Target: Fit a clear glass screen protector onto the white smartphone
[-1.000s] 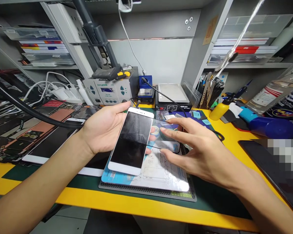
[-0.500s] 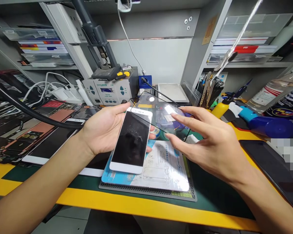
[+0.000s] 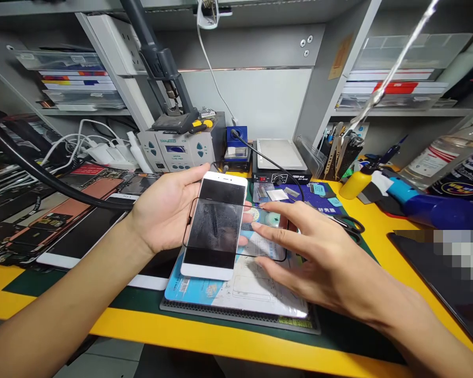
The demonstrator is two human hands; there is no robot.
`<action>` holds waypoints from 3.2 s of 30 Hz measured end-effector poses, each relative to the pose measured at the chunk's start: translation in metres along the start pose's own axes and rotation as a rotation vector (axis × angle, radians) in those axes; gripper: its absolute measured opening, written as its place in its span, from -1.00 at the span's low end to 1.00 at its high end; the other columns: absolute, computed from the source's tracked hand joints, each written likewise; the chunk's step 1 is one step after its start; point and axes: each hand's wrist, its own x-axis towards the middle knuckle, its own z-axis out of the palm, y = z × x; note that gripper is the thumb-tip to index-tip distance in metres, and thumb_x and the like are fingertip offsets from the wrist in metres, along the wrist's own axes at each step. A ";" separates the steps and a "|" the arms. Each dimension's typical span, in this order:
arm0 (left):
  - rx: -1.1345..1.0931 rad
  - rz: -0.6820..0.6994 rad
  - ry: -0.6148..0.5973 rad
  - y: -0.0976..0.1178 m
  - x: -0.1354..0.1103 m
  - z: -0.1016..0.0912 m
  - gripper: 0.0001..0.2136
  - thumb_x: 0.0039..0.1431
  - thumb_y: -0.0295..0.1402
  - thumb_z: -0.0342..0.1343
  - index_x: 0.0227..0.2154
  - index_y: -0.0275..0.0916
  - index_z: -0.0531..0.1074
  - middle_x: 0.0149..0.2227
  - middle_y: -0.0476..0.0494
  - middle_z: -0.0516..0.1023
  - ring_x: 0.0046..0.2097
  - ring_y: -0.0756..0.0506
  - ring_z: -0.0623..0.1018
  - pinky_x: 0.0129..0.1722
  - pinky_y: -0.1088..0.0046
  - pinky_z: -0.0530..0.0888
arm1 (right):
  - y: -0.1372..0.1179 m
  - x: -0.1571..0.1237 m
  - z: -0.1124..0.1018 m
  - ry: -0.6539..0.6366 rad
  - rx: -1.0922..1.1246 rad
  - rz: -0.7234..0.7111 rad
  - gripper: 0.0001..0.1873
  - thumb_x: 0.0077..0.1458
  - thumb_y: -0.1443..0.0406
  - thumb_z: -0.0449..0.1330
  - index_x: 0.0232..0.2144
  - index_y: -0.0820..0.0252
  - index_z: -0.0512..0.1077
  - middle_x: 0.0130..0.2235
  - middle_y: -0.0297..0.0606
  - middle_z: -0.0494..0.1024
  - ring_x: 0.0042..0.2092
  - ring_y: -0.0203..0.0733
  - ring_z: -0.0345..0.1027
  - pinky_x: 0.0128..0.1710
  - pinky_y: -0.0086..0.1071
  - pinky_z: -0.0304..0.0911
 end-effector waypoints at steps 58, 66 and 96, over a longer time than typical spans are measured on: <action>0.008 0.332 0.390 -0.032 0.002 0.033 -0.43 0.44 -0.07 -0.23 -0.06 -0.44 0.55 -0.11 -0.47 0.67 -0.14 -0.33 0.68 -0.08 -0.08 0.60 | 0.004 0.000 0.012 0.231 -0.041 0.029 -0.54 0.11 0.29 0.35 0.06 0.00 0.40 0.14 -0.08 0.47 0.00 0.03 0.52 -0.08 -0.13 0.52; 0.000 0.377 0.430 -0.033 0.000 0.039 -0.45 0.42 -0.06 -0.21 0.00 -0.42 0.53 -0.11 -0.46 0.67 -0.14 -0.35 0.68 -0.11 -0.04 0.61 | -0.004 0.004 0.011 0.236 -0.043 0.037 -0.61 0.13 0.30 0.32 0.03 0.08 0.47 0.06 -0.03 0.52 -0.05 0.00 0.52 -0.12 -0.12 0.53; 0.021 0.646 0.490 -0.029 0.003 0.035 -0.46 0.44 -0.13 -0.25 -0.15 -0.41 0.58 -0.20 -0.37 0.68 -0.16 -0.24 0.67 -0.08 0.14 0.61 | -0.024 -0.004 0.042 0.241 -0.017 0.200 -0.56 0.11 0.18 0.34 0.05 0.09 0.52 0.06 -0.04 0.52 -0.07 0.00 0.56 -0.10 -0.17 0.56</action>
